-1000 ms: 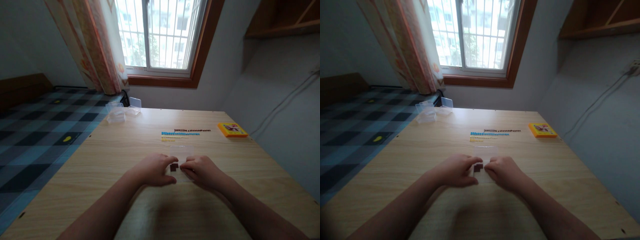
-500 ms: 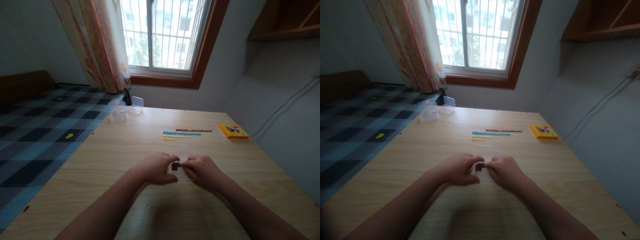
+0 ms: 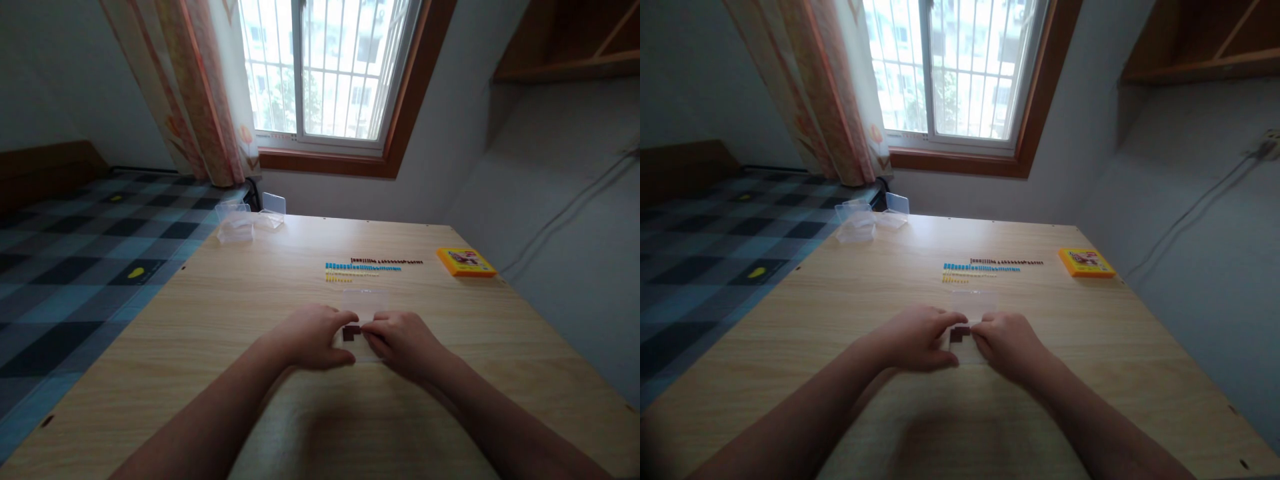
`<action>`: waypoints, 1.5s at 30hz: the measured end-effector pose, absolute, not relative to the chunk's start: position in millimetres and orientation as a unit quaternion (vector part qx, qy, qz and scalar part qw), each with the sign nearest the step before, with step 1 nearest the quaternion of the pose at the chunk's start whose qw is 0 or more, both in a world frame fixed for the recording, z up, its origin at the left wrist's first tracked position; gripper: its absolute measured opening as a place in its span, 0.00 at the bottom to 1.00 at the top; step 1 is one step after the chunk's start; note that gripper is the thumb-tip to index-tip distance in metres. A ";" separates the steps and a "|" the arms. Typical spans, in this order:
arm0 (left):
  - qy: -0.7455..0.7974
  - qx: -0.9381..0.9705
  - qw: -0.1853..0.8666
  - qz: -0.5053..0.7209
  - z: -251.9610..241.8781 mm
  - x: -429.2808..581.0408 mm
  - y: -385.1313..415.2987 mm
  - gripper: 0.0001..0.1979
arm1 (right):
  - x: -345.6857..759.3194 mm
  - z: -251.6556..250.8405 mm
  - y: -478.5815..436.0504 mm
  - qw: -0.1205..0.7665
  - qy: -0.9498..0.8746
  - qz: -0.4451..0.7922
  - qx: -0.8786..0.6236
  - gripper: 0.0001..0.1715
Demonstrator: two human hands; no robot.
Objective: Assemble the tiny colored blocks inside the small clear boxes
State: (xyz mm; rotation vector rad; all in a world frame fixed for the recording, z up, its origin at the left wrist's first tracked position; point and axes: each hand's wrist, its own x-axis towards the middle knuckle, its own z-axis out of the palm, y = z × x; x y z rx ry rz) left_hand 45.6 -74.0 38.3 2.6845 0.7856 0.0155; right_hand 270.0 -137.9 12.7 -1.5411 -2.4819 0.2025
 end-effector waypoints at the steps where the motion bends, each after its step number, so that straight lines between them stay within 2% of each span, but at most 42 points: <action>1: 0.277 0.946 0.171 0.005 38.1 45.4 -73.8 0.25 | 270.3 12.2 -137.5 0.107 -0.843 0.069 -0.523 0.14; 7: 0.277 0.946 0.170 0.009 38.9 45.1 -74.6 0.24 | 271.4 10.3 -139.1 0.129 -0.847 0.057 -0.512 0.15; 13: 0.280 0.945 0.170 0.009 42.3 46.1 -76.5 0.22 | 274.1 39.7 -150.4 0.263 -0.851 -0.059 -0.450 0.16; 17: 0.271 0.941 0.200 0.012 44.7 45.1 -76.7 0.19 | 291.5 71.9 -115.8 0.321 -0.804 -0.075 -0.495 0.17; 19: 0.270 0.939 0.214 0.012 45.2 44.2 -76.9 0.18 | 302.1 79.8 -80.1 0.276 -0.779 -0.057 -0.561 0.16; 22: 0.269 0.937 0.222 0.015 45.1 43.2 -77.4 0.18 | 312.2 74.4 -21.5 0.133 -0.750 -0.004 -0.648 0.16; 25: 0.265 0.937 0.228 0.016 44.5 42.7 -77.6 0.18 | 312.4 56.1 21.9 0.089 -0.754 0.034 -0.650 0.14; 33: 0.265 0.934 0.237 0.020 42.4 41.7 -77.7 0.20 | 300.9 28.9 59.2 0.043 -0.766 0.081 -0.636 0.18; 45: 0.266 0.934 0.238 0.013 46.3 42.3 -78.0 0.19 | 299.1 20.2 62.9 0.030 -0.760 0.086 -0.644 0.15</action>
